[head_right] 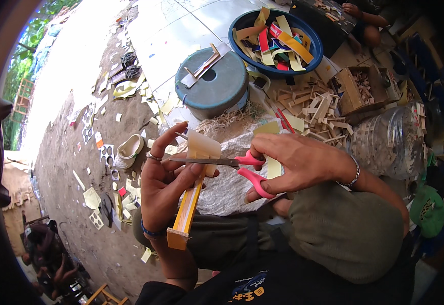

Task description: The person folds a yellow printed cardboard strip into an L-shaped frame and trims it with scissors. They then attach a small white foam piece to the frame and continue folding and cutting to refine the shape.

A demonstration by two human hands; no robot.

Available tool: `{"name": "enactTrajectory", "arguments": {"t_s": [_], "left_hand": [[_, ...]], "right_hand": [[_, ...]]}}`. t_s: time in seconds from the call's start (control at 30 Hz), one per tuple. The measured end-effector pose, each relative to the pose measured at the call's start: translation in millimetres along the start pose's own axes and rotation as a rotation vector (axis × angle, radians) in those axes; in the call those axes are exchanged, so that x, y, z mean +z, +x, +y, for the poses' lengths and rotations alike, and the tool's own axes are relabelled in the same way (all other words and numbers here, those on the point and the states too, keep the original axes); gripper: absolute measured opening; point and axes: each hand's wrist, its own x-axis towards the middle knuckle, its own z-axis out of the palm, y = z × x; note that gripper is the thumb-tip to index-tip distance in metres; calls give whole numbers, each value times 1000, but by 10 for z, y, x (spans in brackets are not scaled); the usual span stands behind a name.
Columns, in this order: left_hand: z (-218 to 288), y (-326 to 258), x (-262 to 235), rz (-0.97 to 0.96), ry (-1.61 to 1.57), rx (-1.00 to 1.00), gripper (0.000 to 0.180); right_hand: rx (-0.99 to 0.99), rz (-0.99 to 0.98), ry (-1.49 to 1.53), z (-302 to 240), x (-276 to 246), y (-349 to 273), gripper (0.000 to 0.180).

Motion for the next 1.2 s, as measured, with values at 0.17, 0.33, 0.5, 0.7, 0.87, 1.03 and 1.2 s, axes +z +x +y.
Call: {"name": "enactTrajectory", "arguments": {"t_s": [0.17, 0.33, 0.5, 0.7, 0.87, 1.03, 1.2], "left_hand": [[-3, -2, -3, 4, -2, -3, 68], [-25, 1, 5, 16, -14, 0, 68], [-11, 1, -19, -3, -2, 0, 69], [-8, -3, -27, -9, 5, -10, 70], [-16, 3, -33, -14, 3, -9, 70], [-9, 2, -40, -22, 1, -15, 70], [-15, 1, -38, -14, 9, -17, 71]], "right_hand": [[-5, -6, -12, -2, -8, 2, 57], [-9, -17, -15, -3, -16, -5, 56], [-35, 0, -37, 18, -11, -8, 54], [-24, -2, -29, 11, -15, -7, 55], [-17, -10, -20, -10, -23, -8, 57], [-26, -6, -31, 17, -13, -11, 56], [-36, -14, -25, 51, -5, -6, 53]]}}
